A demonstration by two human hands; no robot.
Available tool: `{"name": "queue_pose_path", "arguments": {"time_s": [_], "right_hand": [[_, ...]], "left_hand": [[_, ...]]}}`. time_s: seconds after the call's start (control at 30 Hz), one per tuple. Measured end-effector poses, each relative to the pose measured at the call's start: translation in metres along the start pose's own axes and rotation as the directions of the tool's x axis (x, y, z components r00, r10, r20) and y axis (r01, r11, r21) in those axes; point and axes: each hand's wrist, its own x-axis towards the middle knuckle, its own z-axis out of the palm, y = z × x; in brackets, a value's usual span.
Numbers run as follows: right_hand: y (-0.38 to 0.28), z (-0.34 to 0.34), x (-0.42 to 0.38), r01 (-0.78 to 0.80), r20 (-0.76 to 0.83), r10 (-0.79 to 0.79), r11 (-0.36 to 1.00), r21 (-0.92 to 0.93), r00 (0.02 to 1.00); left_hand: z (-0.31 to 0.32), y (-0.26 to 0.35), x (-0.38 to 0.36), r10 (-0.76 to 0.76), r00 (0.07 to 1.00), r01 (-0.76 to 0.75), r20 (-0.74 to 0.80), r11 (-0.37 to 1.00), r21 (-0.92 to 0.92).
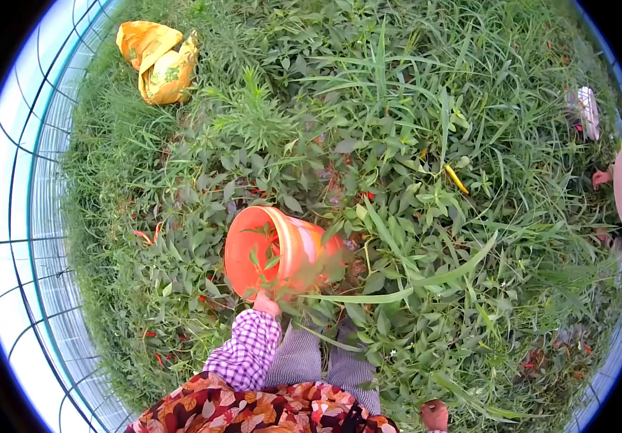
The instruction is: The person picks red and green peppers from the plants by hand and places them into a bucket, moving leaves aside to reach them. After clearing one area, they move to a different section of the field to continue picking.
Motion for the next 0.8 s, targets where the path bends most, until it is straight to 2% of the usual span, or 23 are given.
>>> {"name": "queue_pose_path", "arguments": {"time_s": [0.03,0.07,0.1,0.17,0.2,0.27,0.3,0.33,0.43,0.5,0.53,0.57,0.6,0.63,0.7,0.73,0.77,0.8], "right_hand": [[0.015,0.004,0.017,0.035,-0.032,-0.035,0.999,-0.012,0.999],[0.033,0.015,0.033,0.174,-0.158,-0.167,0.984,0.034,0.973],[0.036,0.023,0.018,0.141,-0.105,-0.125,0.977,0.162,0.986],[0.054,0.019,0.029,0.002,-0.053,0.017,0.943,0.334,0.998],[0.083,0.028,0.041,0.073,-0.117,-0.032,0.926,0.371,0.993],[0.091,0.033,0.051,0.043,-0.131,0.015,0.903,0.427,0.991],[0.092,0.034,0.054,0.027,-0.134,0.038,0.89,0.455,0.99],[0.091,0.035,0.058,0.013,-0.131,0.058,0.875,0.483,0.99],[0.084,0.038,0.066,-0.06,-0.009,0.082,0.795,0.604,0.997],[0.081,0.036,0.068,-0.123,0.083,0.091,0.741,0.66,0.992],[0.08,0.034,0.069,-0.15,0.117,0.096,0.718,0.68,0.988],[0.081,0.031,0.067,-0.168,0.139,0.099,0.701,0.693,0.985],[0.08,0.026,0.064,-0.185,0.153,0.109,0.694,0.696,0.982],[0.08,0.019,0.058,-0.183,0.148,0.112,0.697,0.693,0.983],[0.068,-0.003,0.05,-0.17,0.126,0.114,0.695,0.699,0.985],[0.048,-0.02,0.036,-0.197,0.111,0.168,0.673,0.713,0.979],[0.029,-0.033,0.021,-0.191,0.081,0.191,0.681,0.707,0.978],[0.018,-0.046,0.006,-0.149,0.047,0.169,0.665,0.732,0.985]], "left_hand": [[0.001,-0.006,0.019,-0.147,0.989,0.139,0.016,0.888,-0.439],[-0.014,0.043,-0.027,-0.266,0.963,0.209,0.031,0.673,-0.71],[-0.027,0.104,-0.083,-0.381,0.923,0.202,0.047,0.377,-0.904],[-0.041,0.124,-0.101,-0.427,0.904,0.267,0.032,0.504,-0.821],[-0.052,0.142,-0.121,-0.406,0.912,0.307,0.055,0.589,-0.747],[-0.079,0.158,-0.132,-0.313,0.939,0.33,0.144,0.699,-0.635],[-0.079,0.197,-0.159,-0.379,0.917,0.309,-0.122,0.871,-0.382],[-0.09,0.207,-0.162,-0.319,0.942,0.26,-0.11,0.894,-0.365],[-0.132,0.251,-0.171,-0.163,0.984,0.138,-0.066,0.949,-0.283],[-0.132,0.304,-0.209,-0.065,0.986,0.03,-0.157,0.977,-0.213],[-0.148,0.317,-0.205,-0.028,0.996,0.007,-0.09,0.975,-0.221],[-0.157,0.331,-0.203,0.018,0.995,-0.04,-0.099,0.972,-0.232],[-0.162,0.348,-0.2,0.032,0.993,-0.065,-0.115,0.952,-0.301],[-0.169,0.363,-0.192,0.026,0.989,-0.068,-0.146,0.953,-0.296],[-0.17,0.398,-0.171,0.109,0.987,-0.148,-0.115,0.891,-0.429],[-0.175,0.415,-0.15,0.128,0.991,-0.129,-0.035,0.864,-0.486],[-0.173,0.43,-0.124,0.132,0.991,-0.129,-0.036,0.804,-0.58],[-0.178,0.442,-0.089,0.138,0.989,-0.141,-0.047,0.815,-0.562]]}}
